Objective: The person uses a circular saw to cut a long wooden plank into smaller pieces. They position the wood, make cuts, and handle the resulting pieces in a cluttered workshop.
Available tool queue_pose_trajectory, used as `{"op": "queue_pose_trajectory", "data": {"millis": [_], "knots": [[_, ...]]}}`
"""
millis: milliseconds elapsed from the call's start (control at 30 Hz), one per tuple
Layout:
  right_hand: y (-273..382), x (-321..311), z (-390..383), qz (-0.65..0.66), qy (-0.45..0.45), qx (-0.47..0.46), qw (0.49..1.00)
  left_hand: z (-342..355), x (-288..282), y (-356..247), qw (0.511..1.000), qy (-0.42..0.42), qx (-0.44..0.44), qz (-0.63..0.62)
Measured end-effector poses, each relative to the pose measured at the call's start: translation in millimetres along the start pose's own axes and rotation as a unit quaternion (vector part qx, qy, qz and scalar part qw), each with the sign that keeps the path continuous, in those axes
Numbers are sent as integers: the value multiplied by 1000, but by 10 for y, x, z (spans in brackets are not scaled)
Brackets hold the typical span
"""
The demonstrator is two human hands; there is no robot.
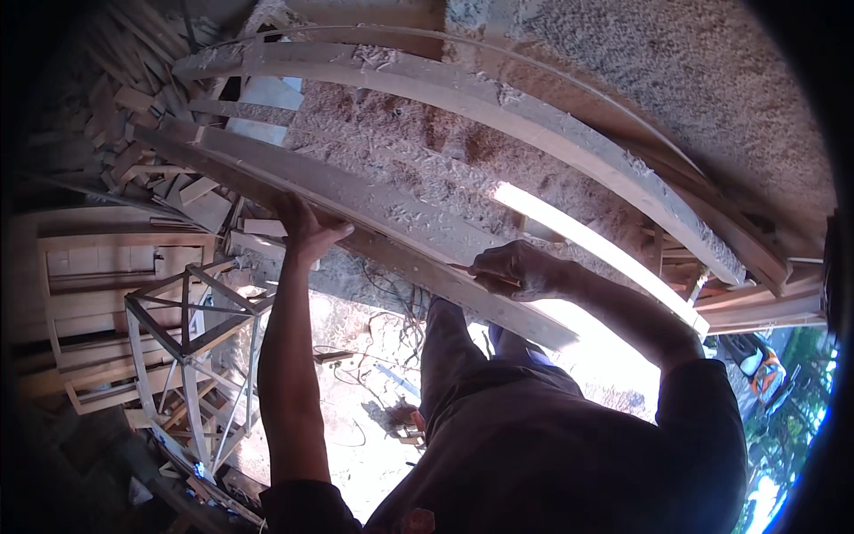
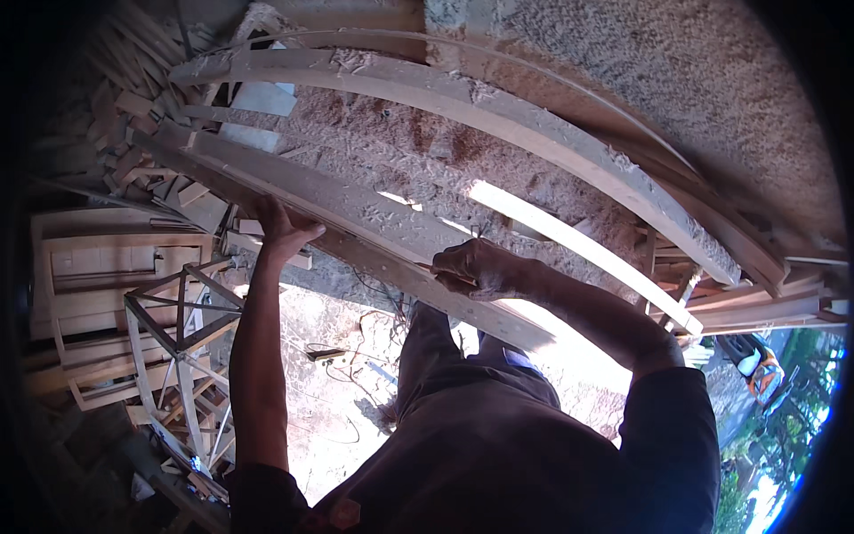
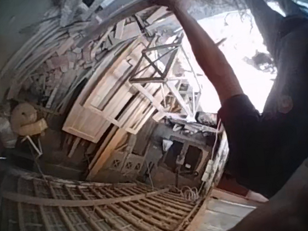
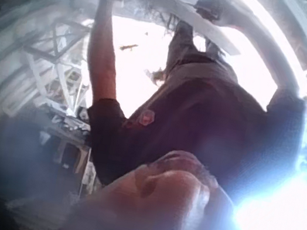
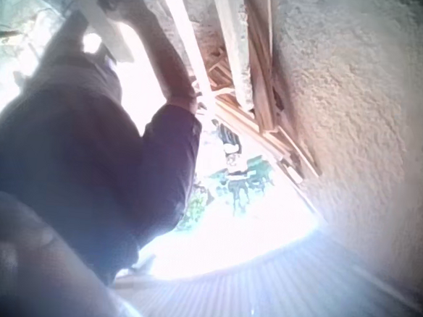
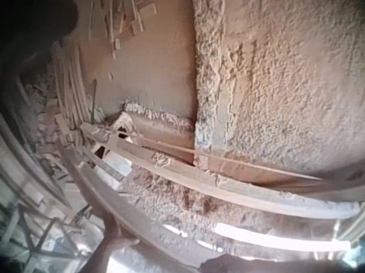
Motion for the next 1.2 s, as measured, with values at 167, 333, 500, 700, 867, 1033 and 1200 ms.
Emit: {"op": "queue_pose_trajectory", "data": {"millis": [167, 333, 500, 700, 867, 1033, 1200], "knots": [[261, -173, -1531, 30, -4, 75, 997, 203, -191, 35, 995, 24, -49, 79], [474, -153, -2958, 60, -60, 191, 978, 339, -182, 57, 997, 36, -16, 64], [762, -70, -4195, 5, -76, 290, 954, 202, -219, -278, 996, 94, -6, -3], [818, -205, -5515, -69, 18, 469, 880, 287, -123, 36, 998, 38, -22, -46], [577, -202, -4203, -173, -197, 320, 910, -103, 92, -150, 952, 157, -11, -261], [119, 435, -2321, -215, -152, 234, 936, -231, 601, 151, 824, 111, -202, -518], [80, 787, -1511, -205, -106, 202, 952, -493, 557, -457, 804, -58, -206, -555]]}}
Point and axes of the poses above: each hand's wrist, its own z-axis towards the middle knuckle, its own x-axis out of the palm, y = z × x, the point moved 4 cm from there along z, towards the middle knuckle, and after that the axes turned 9 degrees about -x, right-handed, at the moved point
